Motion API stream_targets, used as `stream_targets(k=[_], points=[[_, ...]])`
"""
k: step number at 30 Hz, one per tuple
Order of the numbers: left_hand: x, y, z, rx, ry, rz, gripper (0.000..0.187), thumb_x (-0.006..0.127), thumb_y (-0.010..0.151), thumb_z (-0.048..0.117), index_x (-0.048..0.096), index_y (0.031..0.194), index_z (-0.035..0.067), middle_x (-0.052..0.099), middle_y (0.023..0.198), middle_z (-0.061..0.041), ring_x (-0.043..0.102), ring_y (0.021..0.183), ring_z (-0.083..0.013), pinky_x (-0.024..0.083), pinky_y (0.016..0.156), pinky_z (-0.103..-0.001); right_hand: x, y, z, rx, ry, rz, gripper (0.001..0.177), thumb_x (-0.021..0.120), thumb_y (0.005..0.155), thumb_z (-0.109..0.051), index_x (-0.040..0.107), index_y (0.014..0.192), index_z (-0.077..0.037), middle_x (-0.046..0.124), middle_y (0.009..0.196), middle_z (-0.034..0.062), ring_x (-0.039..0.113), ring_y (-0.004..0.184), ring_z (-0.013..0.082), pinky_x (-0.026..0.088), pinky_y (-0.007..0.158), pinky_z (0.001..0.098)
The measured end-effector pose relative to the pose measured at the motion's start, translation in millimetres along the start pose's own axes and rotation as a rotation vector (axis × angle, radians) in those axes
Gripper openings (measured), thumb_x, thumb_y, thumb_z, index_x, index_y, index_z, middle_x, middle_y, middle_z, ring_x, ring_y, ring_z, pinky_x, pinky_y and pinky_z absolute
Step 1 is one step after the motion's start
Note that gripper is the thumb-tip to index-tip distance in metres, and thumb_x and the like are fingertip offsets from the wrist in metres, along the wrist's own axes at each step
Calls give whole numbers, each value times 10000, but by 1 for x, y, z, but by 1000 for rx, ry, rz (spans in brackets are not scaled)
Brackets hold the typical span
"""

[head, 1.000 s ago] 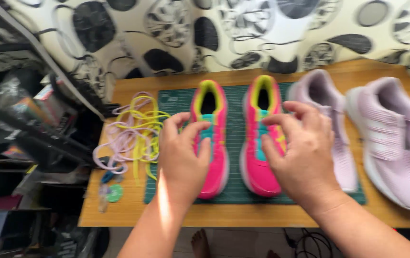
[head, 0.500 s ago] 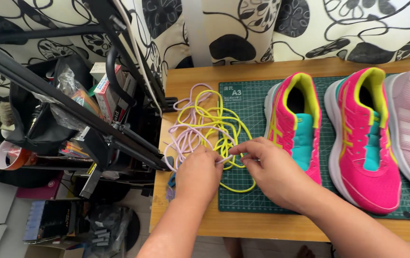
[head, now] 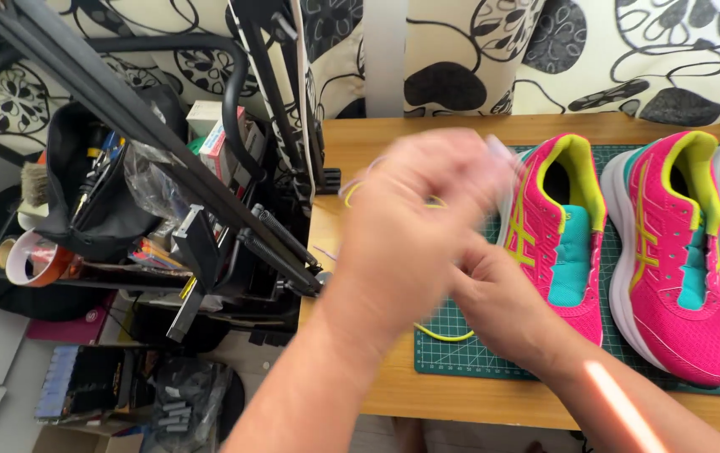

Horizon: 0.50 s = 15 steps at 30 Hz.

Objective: The person removes a light purple shoelace from a pink sneaker and then threads it through the eyelets of a light purple sneaker. They pull the laces tight and tie a knot, repeating the process to secure the laces on the purple shoe.

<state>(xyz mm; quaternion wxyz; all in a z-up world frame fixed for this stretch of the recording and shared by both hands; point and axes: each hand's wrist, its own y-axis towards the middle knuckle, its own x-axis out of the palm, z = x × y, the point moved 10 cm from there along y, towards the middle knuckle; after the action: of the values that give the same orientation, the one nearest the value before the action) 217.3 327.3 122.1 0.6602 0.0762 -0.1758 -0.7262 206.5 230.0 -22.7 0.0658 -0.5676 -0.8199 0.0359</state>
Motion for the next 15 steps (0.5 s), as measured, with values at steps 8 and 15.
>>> stream_targets(k=[8, 15], points=[[-106, -2, 13, 67, -19, 522, 272, 609, 1009, 123, 700, 1197, -51, 736, 1000, -29, 705, 849, -63, 628, 799, -196, -92, -31, 29, 383, -379, 276, 301, 566, 1015, -292, 741, 1021, -47, 703, 849, 48, 636, 755, 140, 545, 710, 312], [-19, -11, 1, 140, 544, 66, 871, 943, 710, 294, 515, 1375, -72, 548, 1334, -189, 576, 1233, -259, 520, 1004, -372, -100, -28, -47, 123, -145, 258, 333, 486, 1108, -271, 699, 1163, -21, 514, 814, 25, 477, 725, 138, 439, 669, 324]])
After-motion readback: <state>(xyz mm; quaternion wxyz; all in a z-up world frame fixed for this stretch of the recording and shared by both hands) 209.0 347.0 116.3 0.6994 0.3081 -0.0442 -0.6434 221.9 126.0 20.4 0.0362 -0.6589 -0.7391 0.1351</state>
